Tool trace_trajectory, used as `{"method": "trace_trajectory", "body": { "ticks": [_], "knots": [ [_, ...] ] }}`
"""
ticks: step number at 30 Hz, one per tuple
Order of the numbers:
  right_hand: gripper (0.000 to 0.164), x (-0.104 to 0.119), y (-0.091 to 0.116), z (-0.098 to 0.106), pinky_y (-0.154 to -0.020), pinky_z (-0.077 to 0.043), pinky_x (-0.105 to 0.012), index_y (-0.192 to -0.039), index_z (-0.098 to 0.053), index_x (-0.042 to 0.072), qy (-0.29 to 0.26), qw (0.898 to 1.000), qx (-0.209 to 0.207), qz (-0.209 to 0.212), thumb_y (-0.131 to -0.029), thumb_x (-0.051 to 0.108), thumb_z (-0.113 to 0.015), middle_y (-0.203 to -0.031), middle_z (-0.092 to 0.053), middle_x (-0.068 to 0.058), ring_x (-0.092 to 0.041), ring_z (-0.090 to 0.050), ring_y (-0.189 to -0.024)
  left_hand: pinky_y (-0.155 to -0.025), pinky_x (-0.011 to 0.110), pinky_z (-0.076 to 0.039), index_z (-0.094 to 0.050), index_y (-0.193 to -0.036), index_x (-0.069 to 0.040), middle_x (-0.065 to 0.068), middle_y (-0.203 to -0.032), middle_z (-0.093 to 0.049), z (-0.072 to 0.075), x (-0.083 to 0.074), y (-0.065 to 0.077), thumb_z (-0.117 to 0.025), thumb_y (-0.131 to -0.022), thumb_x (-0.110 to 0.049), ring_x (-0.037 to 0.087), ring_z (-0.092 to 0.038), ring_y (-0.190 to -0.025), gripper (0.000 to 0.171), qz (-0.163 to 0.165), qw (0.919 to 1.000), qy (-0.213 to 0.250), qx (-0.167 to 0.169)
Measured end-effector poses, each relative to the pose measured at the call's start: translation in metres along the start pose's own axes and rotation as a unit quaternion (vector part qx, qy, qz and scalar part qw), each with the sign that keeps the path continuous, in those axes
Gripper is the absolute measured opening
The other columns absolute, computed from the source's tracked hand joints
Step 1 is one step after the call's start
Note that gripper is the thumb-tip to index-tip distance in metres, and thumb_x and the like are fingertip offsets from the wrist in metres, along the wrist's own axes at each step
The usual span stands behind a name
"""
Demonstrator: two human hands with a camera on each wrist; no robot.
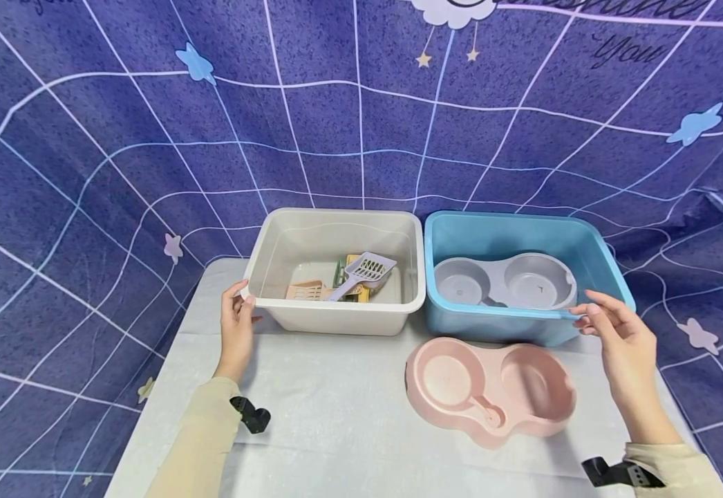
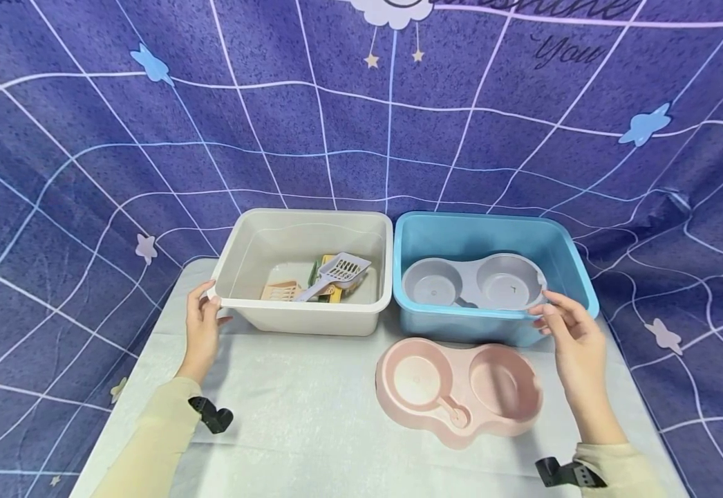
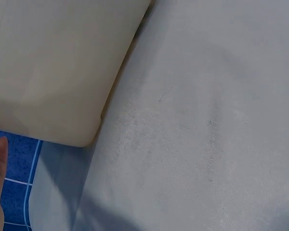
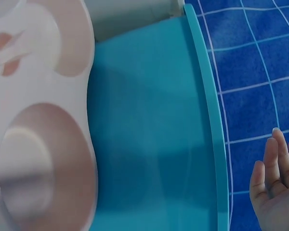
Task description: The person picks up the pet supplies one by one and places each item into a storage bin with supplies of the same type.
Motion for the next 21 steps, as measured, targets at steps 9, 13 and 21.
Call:
{"method": "trace_trajectory", "body": {
  "ticks": [9, 13, 21],
  "knots": [
    [0.026, 0.002, -0.004, 0.016, -0.065, -0.053, -0.016, -0.120, -0.060, -0.014, 0.005, 0.999, -0.030, -0.018, -0.097, -0.002, -0.058, -0.083, -0.073, -0.004, -0.012, -0.066, -0.071, -0.086, 0.043, -0.047, -0.033, -0.146, -0.002, 0.000, -0.104, -0.046, -0.002, -0.011, 0.006, -0.039, -0.105, -0.009, 0.009, -0.051, -0.100, 0.042, -0.005, 1.0000, -0.001, 0.000],
    [0.025, 0.002, -0.005, 0.023, -0.065, -0.053, -0.015, -0.120, -0.062, -0.011, 0.001, 0.999, -0.026, -0.018, -0.097, -0.002, -0.058, -0.084, -0.074, -0.002, -0.011, -0.067, -0.072, -0.087, 0.044, -0.046, -0.033, -0.147, -0.004, 0.000, -0.107, -0.046, -0.001, -0.002, 0.002, -0.039, -0.106, -0.010, 0.010, -0.051, -0.102, 0.043, -0.003, 1.0000, -0.001, 0.000],
    [0.026, -0.001, -0.012, 0.037, -0.065, -0.053, -0.015, -0.121, -0.061, -0.012, -0.003, 0.999, -0.030, -0.018, -0.096, -0.003, -0.058, -0.084, -0.074, -0.002, -0.010, -0.068, -0.071, -0.083, 0.036, -0.048, -0.035, -0.147, -0.011, 0.003, -0.110, -0.047, 0.001, 0.024, -0.008, -0.039, -0.107, -0.017, 0.012, -0.050, -0.104, 0.041, -0.019, 0.9997, -0.010, -0.013]
  ]
}}
Point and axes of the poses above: each hand's wrist, its own y-axis away from the middle knuckle, its own z-axis out of the back of the hand, x = y × z, the point moved 1 cm from there along -y, towards the middle knuckle
